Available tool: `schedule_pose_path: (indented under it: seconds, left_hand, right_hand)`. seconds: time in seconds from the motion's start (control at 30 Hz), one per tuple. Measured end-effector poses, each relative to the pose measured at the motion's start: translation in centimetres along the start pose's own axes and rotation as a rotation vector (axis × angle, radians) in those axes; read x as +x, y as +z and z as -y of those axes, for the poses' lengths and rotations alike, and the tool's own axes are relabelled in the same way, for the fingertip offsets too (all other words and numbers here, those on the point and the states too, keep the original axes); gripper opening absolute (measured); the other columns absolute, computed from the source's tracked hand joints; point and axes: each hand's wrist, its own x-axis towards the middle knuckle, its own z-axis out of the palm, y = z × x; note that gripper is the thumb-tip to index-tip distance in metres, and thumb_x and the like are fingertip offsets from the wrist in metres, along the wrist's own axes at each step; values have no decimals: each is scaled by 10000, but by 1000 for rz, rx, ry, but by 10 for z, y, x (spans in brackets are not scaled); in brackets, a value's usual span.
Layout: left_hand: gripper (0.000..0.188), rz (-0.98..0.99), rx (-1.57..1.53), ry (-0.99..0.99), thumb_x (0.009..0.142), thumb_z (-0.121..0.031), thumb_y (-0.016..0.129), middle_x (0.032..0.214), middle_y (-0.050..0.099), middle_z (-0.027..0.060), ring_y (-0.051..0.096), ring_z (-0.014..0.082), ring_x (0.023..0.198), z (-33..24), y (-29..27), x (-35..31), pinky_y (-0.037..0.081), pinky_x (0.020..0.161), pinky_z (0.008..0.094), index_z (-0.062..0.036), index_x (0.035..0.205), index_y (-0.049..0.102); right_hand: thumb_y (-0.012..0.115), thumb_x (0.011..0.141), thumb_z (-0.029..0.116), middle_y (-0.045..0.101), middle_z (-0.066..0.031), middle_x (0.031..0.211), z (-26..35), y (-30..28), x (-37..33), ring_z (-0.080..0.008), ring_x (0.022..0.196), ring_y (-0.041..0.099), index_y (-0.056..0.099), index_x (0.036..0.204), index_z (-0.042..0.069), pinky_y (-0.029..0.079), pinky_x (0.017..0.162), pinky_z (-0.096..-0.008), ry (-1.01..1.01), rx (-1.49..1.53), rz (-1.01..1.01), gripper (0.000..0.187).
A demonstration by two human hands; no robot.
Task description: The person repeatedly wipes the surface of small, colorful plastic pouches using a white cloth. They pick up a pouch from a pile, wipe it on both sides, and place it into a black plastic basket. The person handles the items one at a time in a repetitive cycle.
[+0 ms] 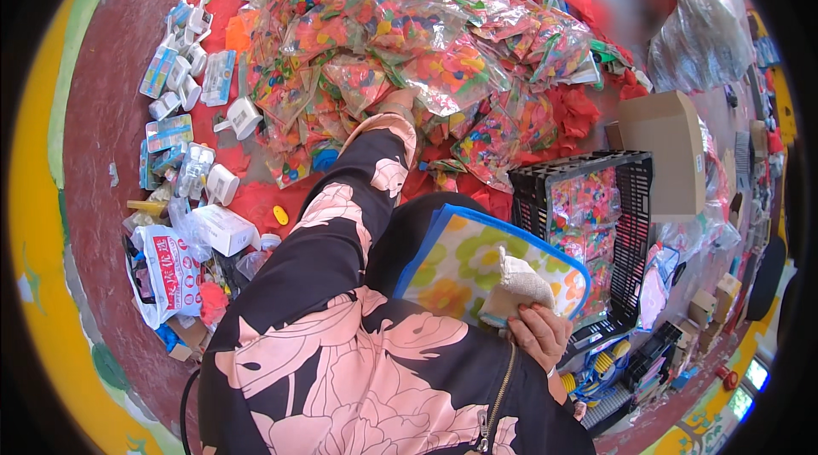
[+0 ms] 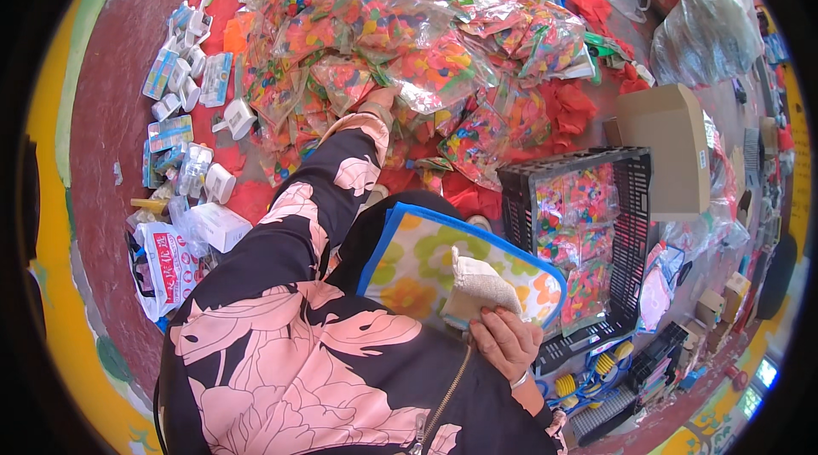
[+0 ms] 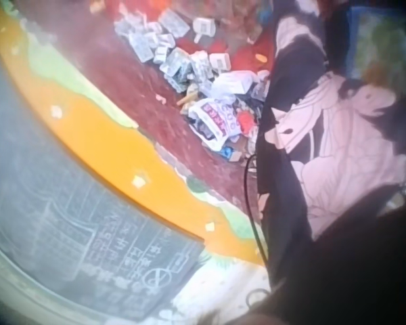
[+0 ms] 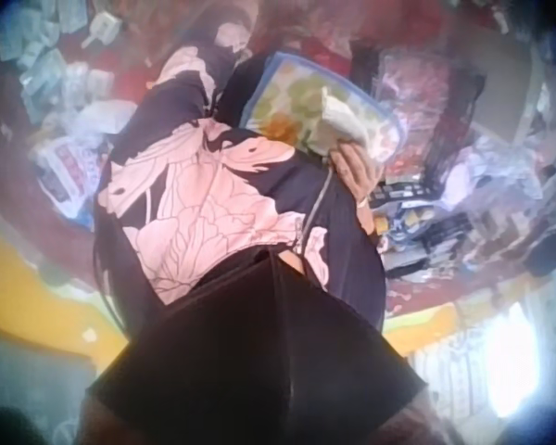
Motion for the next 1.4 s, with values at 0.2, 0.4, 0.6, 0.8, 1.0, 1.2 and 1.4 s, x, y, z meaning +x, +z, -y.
schedule_pose_path:
  seconds: [0.2,0.4,0.6,0.8,1.0,1.2,1.4]
  left_hand:
    - [303,11,925,59,768,-245,651,926,664,211,657,305,825,-14,-8,13,494,687,404,-28,978,676]
    - [134,-54,-206,1,856,-64,533,906,571,65,585,203,756,-51,-3,-99,510,567,296,-69,990,532]
    - [106,17,18,80,867,-89,567,863,577,75,611,216,721,-62,-74,-161,561,555,324,-24,950,564]
    - [158,-59,425,281,859,-103,570,707,603,110,653,230,610,-92,-126,-197,561,486,348,37,796,611]
    - [226,8,1005,593,824,-210,614,662,619,145,641,203,619,-156,-128,-265,497,518,327,15,805,625]
    - [198,402,877,739,836,-197,590,772,637,48,599,147,686,-226,-91,-362,459,643,299,-12,887,640]
    - [248,785,35,640,837,-78,489,936,628,97,604,184,865,-269,-59,-460,461,802,290,44,1034,577]
  right_hand:
    - [733,705,164,666,16,1034,-5,1,1,-162,959,612,690,934,216,409,725,-273,-35,-13,0,238]
    - [721,680,160,667,-9,997,2,1,3,-187,945,617,682,894,166,424,722,-297,-9,50,-65,218]
    - [679,646,105,657,-21,965,12,2,2,-211,919,628,671,877,136,425,713,-314,-4,53,-113,234]
    - [666,664,75,647,-71,971,27,-6,6,-253,943,613,644,865,84,419,769,-357,24,95,-99,202]
    - [667,665,64,650,-66,958,35,-4,1,-245,948,612,640,850,82,426,764,-354,31,109,-163,187]
    - [682,674,82,647,-63,955,40,-5,-5,-246,945,608,644,858,77,425,750,-356,19,107,-208,188]
    - [680,670,88,643,-61,959,39,-6,-13,-234,954,604,640,859,73,423,760,-355,7,143,-266,194]
